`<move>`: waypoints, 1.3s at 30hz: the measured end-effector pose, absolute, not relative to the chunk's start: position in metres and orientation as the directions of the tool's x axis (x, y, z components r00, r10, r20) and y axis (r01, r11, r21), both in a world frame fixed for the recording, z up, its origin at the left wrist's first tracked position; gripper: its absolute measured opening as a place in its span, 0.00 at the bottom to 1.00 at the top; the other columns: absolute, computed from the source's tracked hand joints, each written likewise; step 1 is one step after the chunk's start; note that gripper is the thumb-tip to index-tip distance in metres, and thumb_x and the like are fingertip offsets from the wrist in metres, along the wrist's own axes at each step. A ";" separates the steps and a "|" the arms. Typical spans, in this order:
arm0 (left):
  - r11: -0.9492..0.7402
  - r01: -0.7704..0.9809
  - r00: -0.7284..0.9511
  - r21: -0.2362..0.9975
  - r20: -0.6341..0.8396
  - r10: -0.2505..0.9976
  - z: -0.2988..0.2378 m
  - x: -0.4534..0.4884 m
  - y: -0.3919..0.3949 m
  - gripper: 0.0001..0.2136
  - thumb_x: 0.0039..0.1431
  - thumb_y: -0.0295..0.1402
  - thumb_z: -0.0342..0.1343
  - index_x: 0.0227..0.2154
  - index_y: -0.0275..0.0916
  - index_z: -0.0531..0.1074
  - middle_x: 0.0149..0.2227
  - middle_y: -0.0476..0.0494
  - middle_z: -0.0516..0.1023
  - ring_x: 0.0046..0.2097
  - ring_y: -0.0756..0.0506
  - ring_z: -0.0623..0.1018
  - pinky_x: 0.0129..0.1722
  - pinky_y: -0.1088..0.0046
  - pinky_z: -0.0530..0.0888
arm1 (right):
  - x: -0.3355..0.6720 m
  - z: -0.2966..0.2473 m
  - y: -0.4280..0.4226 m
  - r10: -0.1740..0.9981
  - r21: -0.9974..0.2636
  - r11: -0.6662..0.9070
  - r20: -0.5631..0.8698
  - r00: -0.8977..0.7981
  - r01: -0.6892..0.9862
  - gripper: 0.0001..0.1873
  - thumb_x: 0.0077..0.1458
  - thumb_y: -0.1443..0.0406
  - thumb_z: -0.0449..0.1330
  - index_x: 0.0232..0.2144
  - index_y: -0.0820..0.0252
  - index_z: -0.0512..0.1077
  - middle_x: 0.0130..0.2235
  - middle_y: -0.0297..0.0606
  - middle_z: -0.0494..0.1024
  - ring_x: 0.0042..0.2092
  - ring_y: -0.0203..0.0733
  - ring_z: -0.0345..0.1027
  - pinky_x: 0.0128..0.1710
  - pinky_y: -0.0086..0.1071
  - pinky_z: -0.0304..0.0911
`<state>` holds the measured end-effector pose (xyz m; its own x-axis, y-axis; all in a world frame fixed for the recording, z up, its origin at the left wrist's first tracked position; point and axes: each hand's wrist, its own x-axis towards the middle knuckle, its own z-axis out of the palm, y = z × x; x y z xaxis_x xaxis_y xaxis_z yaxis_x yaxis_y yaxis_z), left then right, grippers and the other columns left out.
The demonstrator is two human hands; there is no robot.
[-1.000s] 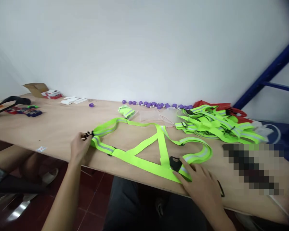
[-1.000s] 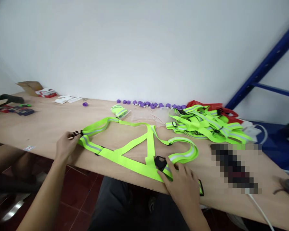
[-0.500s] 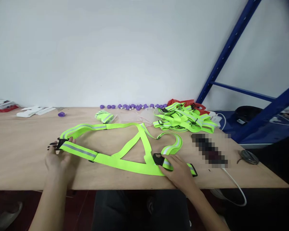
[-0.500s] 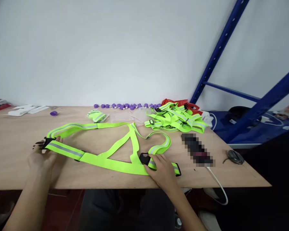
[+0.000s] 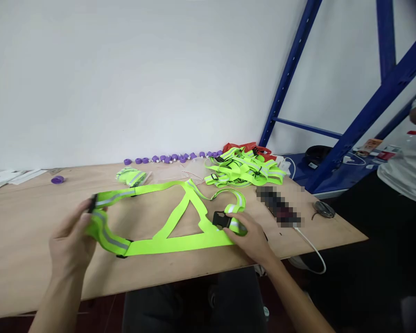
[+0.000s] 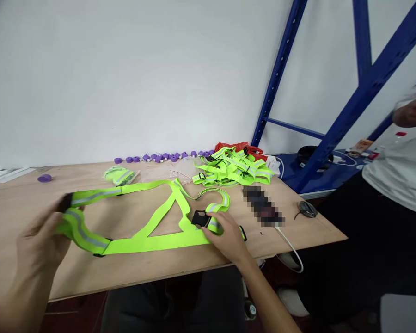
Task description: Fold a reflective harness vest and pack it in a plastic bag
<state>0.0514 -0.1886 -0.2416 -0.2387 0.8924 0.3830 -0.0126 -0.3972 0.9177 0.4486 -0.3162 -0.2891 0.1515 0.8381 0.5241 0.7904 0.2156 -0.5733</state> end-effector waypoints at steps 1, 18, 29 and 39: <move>-0.484 0.083 -0.175 0.871 0.491 0.854 -0.235 0.068 -0.199 0.12 0.55 0.42 0.66 0.42 0.51 0.80 0.58 0.53 0.75 0.60 0.32 0.73 0.62 0.44 0.70 | 0.452 -0.283 -0.317 0.818 -0.555 0.257 0.561 0.128 0.791 0.16 0.57 0.59 0.62 0.47 0.56 0.74 0.47 0.43 0.79 0.50 0.49 0.73 0.51 0.42 0.69; -0.782 0.096 0.465 0.615 0.667 0.582 -0.249 0.178 -0.248 0.09 0.63 0.30 0.62 0.45 0.44 0.79 0.49 0.40 0.77 0.51 0.42 0.77 0.50 0.66 0.76 | 0.444 -0.244 -0.325 0.713 -0.373 0.520 0.685 -0.150 0.769 0.18 0.57 0.64 0.63 0.50 0.53 0.71 0.46 0.41 0.79 0.49 0.47 0.73 0.55 0.43 0.67; -0.759 0.241 0.557 0.604 0.554 0.618 -0.260 0.191 -0.246 0.31 0.62 0.38 0.63 0.65 0.50 0.57 0.59 0.40 0.71 0.59 0.41 0.73 0.57 0.61 0.73 | 0.434 -0.253 -0.310 0.846 -0.454 0.440 0.499 -0.188 0.774 0.23 0.55 0.57 0.68 0.51 0.53 0.74 0.49 0.43 0.79 0.53 0.51 0.71 0.56 0.45 0.67; -0.686 0.589 0.655 0.427 0.244 0.715 -0.272 0.072 -0.242 0.20 0.64 0.43 0.58 0.58 0.51 0.71 0.57 0.45 0.75 0.56 0.40 0.77 0.54 0.66 0.76 | 0.523 -0.277 -0.361 0.998 -0.626 -0.035 0.018 0.059 0.779 0.35 0.53 0.52 0.65 0.62 0.52 0.66 0.64 0.44 0.67 0.66 0.59 0.59 0.65 0.52 0.56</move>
